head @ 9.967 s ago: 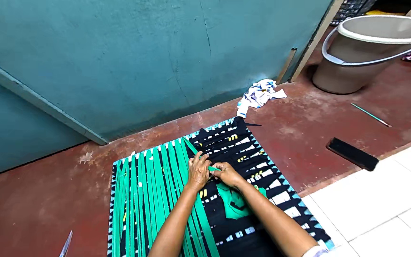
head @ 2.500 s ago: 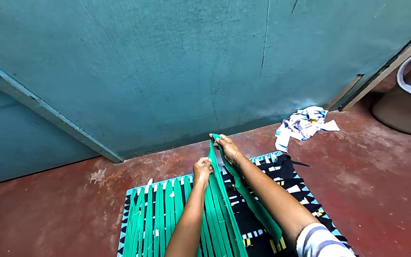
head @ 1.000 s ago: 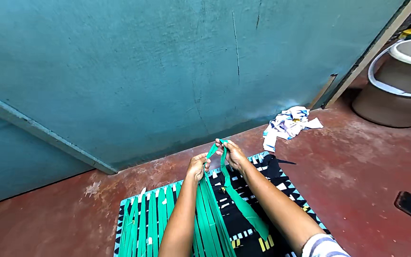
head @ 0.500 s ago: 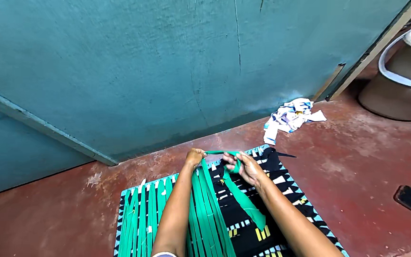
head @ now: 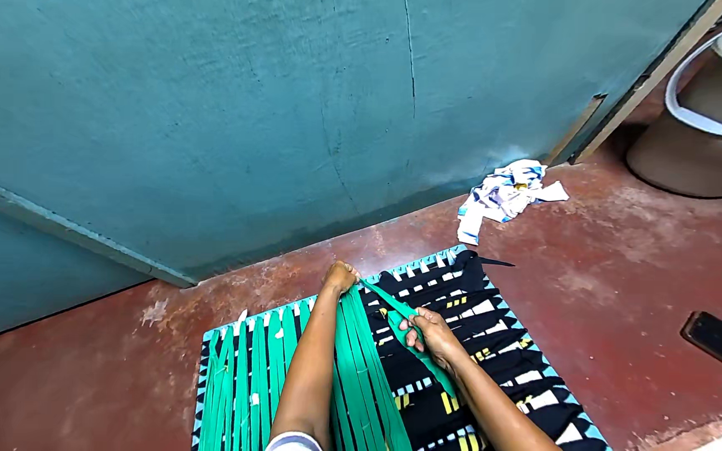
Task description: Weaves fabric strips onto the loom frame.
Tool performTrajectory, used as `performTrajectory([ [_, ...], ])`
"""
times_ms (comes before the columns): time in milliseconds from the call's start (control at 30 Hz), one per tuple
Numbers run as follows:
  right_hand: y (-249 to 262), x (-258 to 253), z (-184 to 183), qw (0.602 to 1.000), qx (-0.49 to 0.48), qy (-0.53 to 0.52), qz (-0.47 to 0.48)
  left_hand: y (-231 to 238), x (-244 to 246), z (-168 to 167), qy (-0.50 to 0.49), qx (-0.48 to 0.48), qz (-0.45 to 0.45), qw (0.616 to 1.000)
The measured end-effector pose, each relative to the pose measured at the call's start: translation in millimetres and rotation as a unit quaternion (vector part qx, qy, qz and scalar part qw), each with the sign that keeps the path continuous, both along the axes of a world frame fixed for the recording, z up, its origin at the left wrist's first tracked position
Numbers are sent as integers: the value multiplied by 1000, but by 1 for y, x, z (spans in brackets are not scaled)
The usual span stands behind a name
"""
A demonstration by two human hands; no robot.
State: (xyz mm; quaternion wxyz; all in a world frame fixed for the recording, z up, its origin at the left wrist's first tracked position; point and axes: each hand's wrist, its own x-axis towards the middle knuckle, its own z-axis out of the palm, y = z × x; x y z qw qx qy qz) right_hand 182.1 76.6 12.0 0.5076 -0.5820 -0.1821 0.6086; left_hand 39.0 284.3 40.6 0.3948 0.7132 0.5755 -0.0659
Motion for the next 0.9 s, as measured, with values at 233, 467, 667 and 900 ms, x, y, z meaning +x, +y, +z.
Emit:
performTrajectory([
  [233,-9,-3,-5,998,-38,-53,15,0,0,0,-28,-5,9,1000],
  [467,-16,-3,-10,997,-41,-60,1,-19,-8,-6,-37,96,36,994],
  [667,-14,-4,-16,997,-60,-55,-10,-48,-9,6,9,194,-53,979],
  [900,-14,-2,-18,997,-55,-47,0,-28,-24,6,-63,111,-139,982],
])
